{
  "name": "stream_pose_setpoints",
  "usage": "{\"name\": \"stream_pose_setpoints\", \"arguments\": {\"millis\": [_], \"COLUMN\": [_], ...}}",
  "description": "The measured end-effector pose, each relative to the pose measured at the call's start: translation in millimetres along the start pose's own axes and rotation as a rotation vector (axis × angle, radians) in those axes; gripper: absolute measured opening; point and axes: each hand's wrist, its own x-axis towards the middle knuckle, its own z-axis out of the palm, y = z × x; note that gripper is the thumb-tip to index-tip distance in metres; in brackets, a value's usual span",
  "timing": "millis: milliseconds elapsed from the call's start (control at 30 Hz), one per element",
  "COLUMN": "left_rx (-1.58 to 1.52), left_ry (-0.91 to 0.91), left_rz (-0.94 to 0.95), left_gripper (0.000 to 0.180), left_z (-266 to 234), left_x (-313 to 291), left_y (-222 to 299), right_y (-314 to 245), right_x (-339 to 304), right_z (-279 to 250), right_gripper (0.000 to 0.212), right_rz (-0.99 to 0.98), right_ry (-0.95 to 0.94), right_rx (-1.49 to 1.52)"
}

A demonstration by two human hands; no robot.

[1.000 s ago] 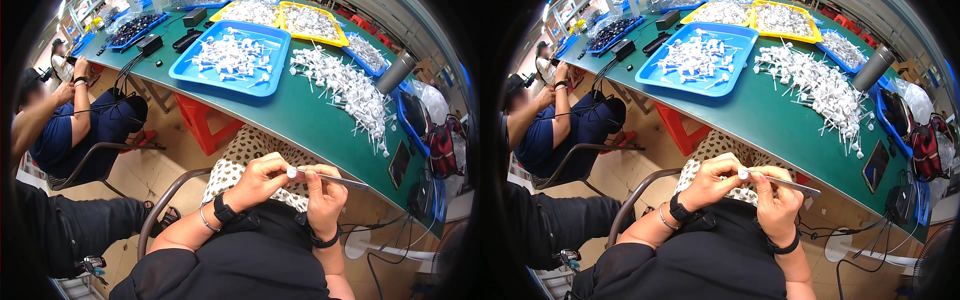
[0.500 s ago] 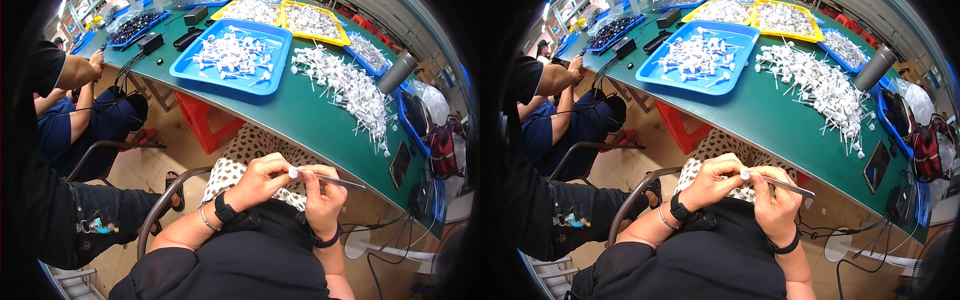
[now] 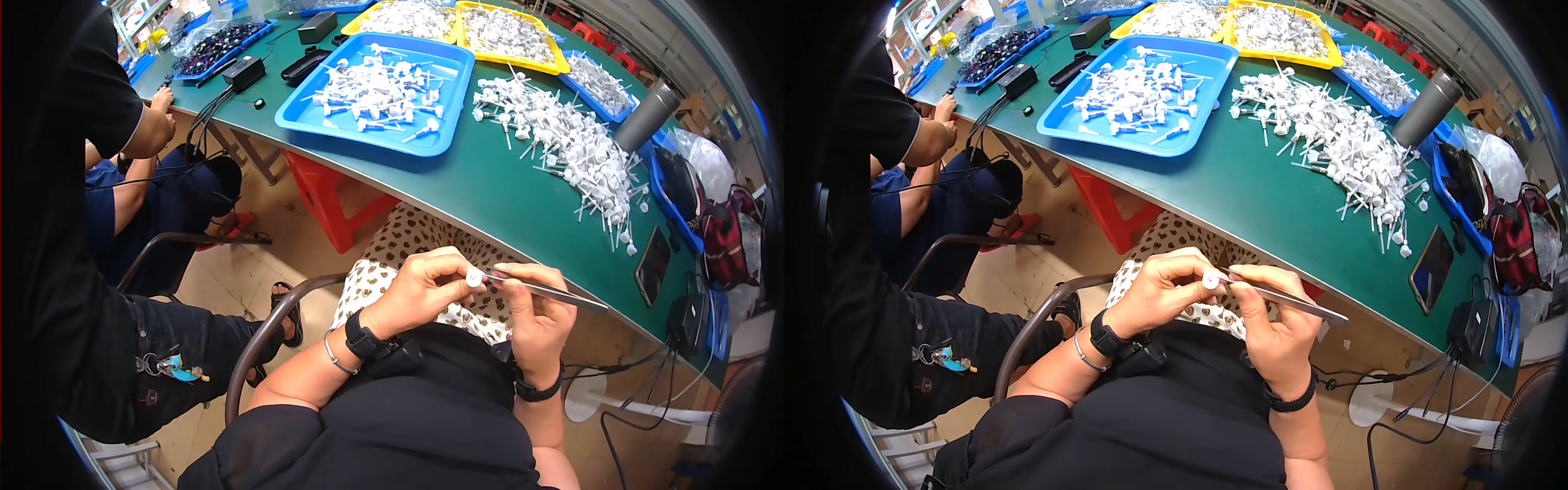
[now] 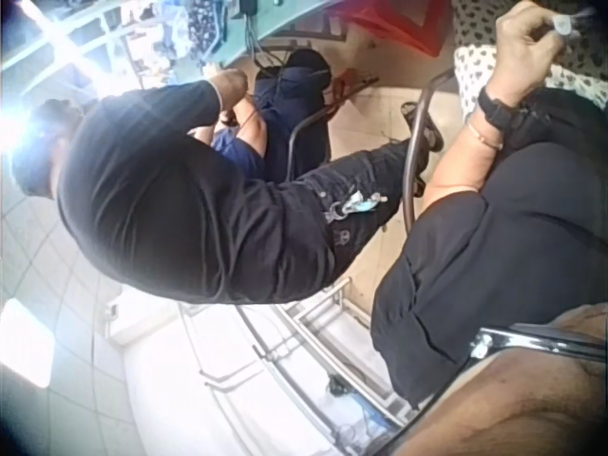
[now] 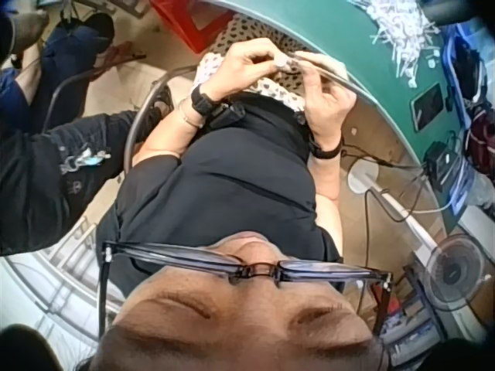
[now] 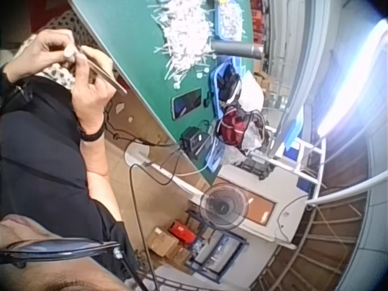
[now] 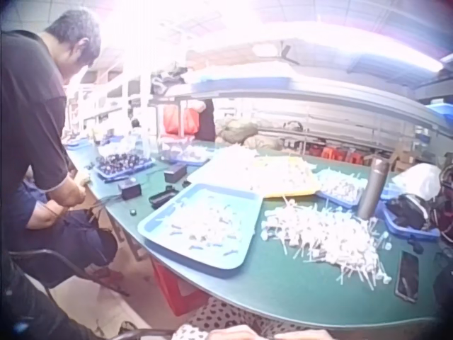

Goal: The person uses tweezers to pick up small white plastic components from a green table and carefully inserts a thin metal pin into each one. They then place the assembled units into a blue tray. The process is repeated continuously with multiple components.

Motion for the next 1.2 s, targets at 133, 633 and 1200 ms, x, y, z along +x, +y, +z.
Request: {"name": "stream_pose_setpoints", "arguments": {"millis": [133,633,1200], "left_rx": [-0.089,-0.031,-0.072], "left_ry": [-0.004,0.013,-0.001], "left_rz": [-0.051,-0.001,-0.059], "left_gripper": [0.012,0.016,0.015], "left_z": [-2,-2,3], "left_x": [0,5,4], "left_y": [0,11,-1], "right_y": [2,-1,8], "right_x": [2,0,3], "right_z": [-8,-10,-7], "right_gripper": [0.011,0.014,0.009], "right_rz": [0.012,-0.011,0.038], "right_ry": [0.018,0.041,0.011], "right_rx": [0.117,0.213,0.159]}}
